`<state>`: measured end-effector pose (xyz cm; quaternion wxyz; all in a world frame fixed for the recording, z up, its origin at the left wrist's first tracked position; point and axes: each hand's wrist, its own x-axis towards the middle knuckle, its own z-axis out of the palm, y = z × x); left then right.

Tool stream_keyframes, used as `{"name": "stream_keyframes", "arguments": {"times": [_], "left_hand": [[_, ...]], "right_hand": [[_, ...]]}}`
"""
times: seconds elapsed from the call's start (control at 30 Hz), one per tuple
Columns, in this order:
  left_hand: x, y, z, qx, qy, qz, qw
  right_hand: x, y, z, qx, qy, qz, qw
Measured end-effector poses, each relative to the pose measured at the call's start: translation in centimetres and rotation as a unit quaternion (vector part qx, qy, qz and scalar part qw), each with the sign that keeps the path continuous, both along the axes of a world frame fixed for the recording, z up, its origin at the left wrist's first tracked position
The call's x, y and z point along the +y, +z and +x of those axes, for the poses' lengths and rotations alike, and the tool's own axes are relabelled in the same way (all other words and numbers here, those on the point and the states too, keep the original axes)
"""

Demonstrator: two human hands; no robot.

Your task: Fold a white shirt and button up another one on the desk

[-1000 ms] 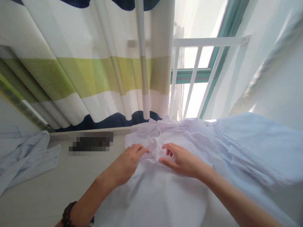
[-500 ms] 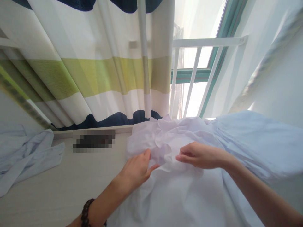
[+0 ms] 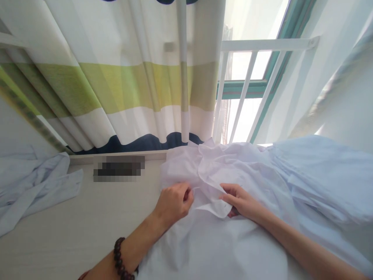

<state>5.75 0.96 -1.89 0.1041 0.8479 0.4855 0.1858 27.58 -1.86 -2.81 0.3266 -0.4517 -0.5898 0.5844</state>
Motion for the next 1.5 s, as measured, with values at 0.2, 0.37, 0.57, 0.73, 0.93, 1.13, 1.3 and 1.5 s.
{"name": "stream_keyframes", "arguments": {"times": [0.2,0.37,0.57,0.73,0.93,1.13,1.3,1.5], "left_hand": [[0.5,-0.4,0.4,-0.370,0.043,-0.147,0.916],[1.0,-0.7,0.6,-0.426,0.016,-0.323,0.845],[1.3,-0.7,0.8,-0.421,0.003,-0.344,0.839],[1.4,-0.4,0.4,-0.434,-0.026,-0.399,0.807],[1.8,1.2,-0.9,-0.298,-0.177,-0.456,0.819],[0.6,1.6,0.3,-0.153,-0.147,-0.345,0.914],[-1.2,1.4,1.4,-0.067,-0.119,-0.235,0.962],[-0.8,1.5,1.2,-0.066,-0.173,-0.225,0.957]], "right_hand": [[0.2,-0.1,0.6,0.090,0.004,-0.032,0.995],[0.5,-0.4,0.7,0.077,-0.016,-0.026,0.997],[0.0,0.2,0.0,0.026,0.080,0.020,0.996],[-0.4,0.8,-0.4,-0.031,0.057,0.013,0.998],[-0.2,0.5,0.4,-0.021,0.062,0.028,0.997],[-0.2,0.4,0.4,-0.016,0.104,0.078,0.991],[-0.1,0.5,0.4,-0.007,0.129,0.079,0.988],[0.0,0.4,0.5,0.009,0.135,0.074,0.988]]}}
